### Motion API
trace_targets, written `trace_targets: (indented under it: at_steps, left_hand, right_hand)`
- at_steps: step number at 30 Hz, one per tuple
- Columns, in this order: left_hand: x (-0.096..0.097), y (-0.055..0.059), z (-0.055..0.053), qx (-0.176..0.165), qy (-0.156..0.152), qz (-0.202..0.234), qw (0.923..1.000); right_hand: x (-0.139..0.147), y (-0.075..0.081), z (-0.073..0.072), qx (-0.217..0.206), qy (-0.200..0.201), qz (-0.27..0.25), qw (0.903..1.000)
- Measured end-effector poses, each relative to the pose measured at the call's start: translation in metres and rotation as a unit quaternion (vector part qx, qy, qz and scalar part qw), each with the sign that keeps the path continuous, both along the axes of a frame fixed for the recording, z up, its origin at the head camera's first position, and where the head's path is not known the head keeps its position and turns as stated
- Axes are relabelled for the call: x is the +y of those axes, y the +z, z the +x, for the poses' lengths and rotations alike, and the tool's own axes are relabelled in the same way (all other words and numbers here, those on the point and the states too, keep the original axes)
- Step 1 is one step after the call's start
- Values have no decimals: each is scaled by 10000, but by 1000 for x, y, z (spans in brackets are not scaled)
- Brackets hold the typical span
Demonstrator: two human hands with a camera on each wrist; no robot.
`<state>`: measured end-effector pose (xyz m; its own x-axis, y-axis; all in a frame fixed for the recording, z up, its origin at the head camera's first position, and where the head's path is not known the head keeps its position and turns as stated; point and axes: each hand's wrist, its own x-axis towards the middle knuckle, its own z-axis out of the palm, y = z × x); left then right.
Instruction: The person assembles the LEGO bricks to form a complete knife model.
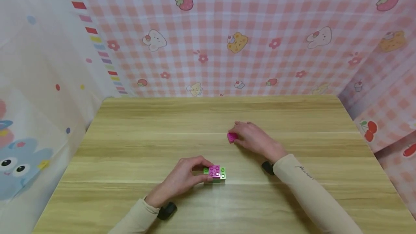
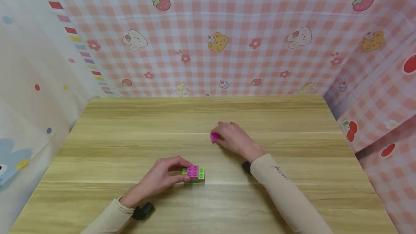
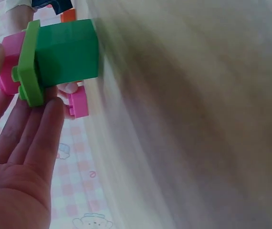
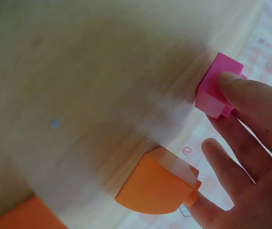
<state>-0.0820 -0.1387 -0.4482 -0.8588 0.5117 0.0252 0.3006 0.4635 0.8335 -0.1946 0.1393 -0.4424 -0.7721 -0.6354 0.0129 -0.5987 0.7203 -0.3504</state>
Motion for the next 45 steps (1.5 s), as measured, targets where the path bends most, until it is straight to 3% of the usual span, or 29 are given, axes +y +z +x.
trace_targets:
  at_steps: [8, 16, 28, 39, 45]
  left_hand:
    - [1, 3, 0, -18, -27, -59, 10000]
    - [3, -2, -1, -6, -33, 111, 9999]
    - [12, -4, 0, -120, 316, 126, 9994]
    - [17, -6, -2, -286, 286, 190, 9990]
    - [18, -6, -4, -216, 259, 255, 9991]
  right_hand:
    - [5, 8, 10, -49, -472, -289, 9985]
    - [14, 9, 30, 125, -588, -861, 9945]
    - [18, 7, 55, 304, -795, -1204, 9891]
    - [16, 15, 75, 285, -522, -1542, 9863]
    - [12, 19, 79, 296, -390, -1832, 9819]
